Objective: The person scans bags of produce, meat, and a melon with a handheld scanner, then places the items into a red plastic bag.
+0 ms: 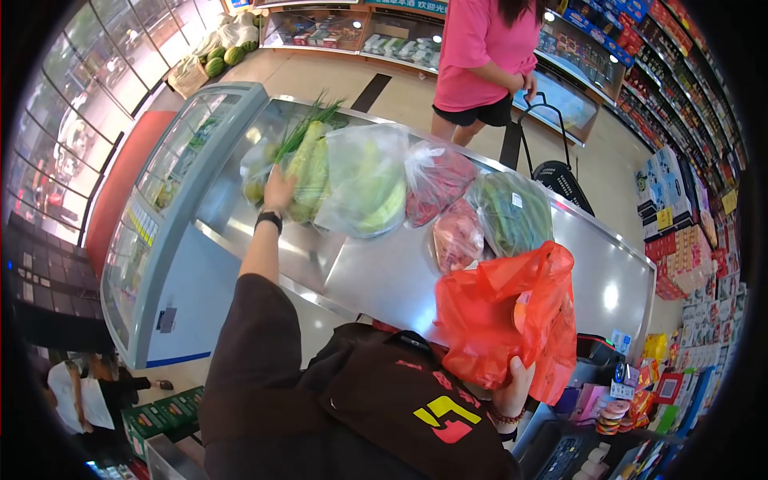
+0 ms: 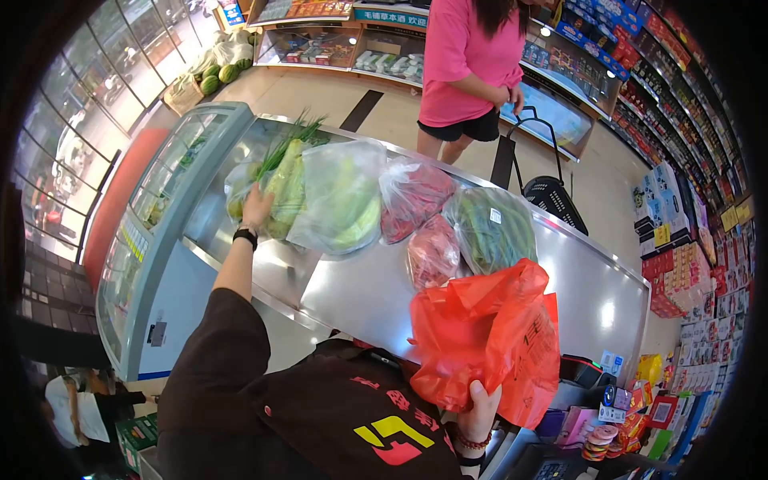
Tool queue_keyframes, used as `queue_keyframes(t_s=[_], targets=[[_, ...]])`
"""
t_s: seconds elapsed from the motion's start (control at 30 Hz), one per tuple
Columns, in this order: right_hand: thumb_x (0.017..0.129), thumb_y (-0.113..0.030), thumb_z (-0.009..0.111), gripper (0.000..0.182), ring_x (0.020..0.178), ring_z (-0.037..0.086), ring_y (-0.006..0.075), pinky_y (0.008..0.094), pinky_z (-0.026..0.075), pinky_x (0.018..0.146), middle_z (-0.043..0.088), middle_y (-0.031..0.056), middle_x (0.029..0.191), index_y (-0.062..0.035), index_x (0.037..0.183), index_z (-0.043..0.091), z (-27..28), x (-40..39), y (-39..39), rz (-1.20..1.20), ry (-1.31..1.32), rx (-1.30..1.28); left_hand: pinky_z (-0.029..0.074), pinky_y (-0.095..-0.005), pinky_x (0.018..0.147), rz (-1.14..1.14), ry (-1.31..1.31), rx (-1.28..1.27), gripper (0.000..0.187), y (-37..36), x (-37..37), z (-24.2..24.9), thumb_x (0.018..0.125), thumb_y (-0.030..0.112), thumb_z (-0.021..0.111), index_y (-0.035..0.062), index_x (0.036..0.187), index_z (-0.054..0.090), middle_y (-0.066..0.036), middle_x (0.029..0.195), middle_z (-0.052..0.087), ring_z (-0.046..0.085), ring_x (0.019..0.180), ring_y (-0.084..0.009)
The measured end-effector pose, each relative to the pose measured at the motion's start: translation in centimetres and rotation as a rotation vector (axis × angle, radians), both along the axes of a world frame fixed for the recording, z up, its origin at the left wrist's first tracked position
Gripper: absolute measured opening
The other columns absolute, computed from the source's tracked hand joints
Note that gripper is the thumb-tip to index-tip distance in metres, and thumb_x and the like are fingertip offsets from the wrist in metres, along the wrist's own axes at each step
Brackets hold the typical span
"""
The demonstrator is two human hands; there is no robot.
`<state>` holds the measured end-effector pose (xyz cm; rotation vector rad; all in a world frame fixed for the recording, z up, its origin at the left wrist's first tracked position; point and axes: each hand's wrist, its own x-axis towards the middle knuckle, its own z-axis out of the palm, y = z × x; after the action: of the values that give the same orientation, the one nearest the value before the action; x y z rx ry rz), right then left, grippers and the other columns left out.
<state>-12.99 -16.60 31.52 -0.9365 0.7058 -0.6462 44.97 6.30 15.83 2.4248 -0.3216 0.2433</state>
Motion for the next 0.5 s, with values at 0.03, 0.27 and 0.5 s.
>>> queue_keyframes(t_s=[0.03, 0.27, 0.5], targets=[[0.088, -0.019, 0.06, 0.05, 0.101, 0.059, 0.019, 0.033, 0.048, 0.089, 0.059, 0.0081, 0.113, 0.0001, 0.132, 0.047, -0.1, 0.4, 0.2, -0.034, 0.002, -0.028, 0.049, -0.0433, 0.09, -0.023, 0.149, 0.032, 0.039, -0.3, 0.5, 0.3, 0.088, 0.037, 0.065, 0.002, 0.106, 0.069, -0.019, 0.105, 0.07, 0.067, 0.1, -0.0332], [0.088, -0.019, 0.062, 0.05, 0.104, 0.058, 0.0196, 0.0339, 0.046, 0.093, 0.059, 0.0075, 0.114, -0.0004, 0.132, 0.048, 0.1, 2.2, 0.4, -0.141, 0.047, -0.058, 0.053, -0.0393, 0.074, -0.326, 0.754, 0.419, 0.047, 0.3, 2.7, 9.7, 0.086, 0.049, 0.063, 0.0026, 0.082, 0.073, -0.012, 0.07, 0.071, 0.07, 0.073, -0.0311], [0.089, -0.017, 0.061, 0.05, 0.106, 0.057, 0.0184, 0.0328, 0.045, 0.094, 0.058, 0.0069, 0.118, -0.0002, 0.134, 0.048, 0.3, 2.7, 0.5, -0.211, 0.105, -0.057, 0.039, -0.0436, 0.107, -0.302, -0.068, 0.257, 0.055, -4.6, 11.7, -0.8, 0.087, 0.034, 0.061, 0.0074, 0.135, 0.056, -0.023, 0.12, 0.066, 0.062, 0.116, -0.0347]])
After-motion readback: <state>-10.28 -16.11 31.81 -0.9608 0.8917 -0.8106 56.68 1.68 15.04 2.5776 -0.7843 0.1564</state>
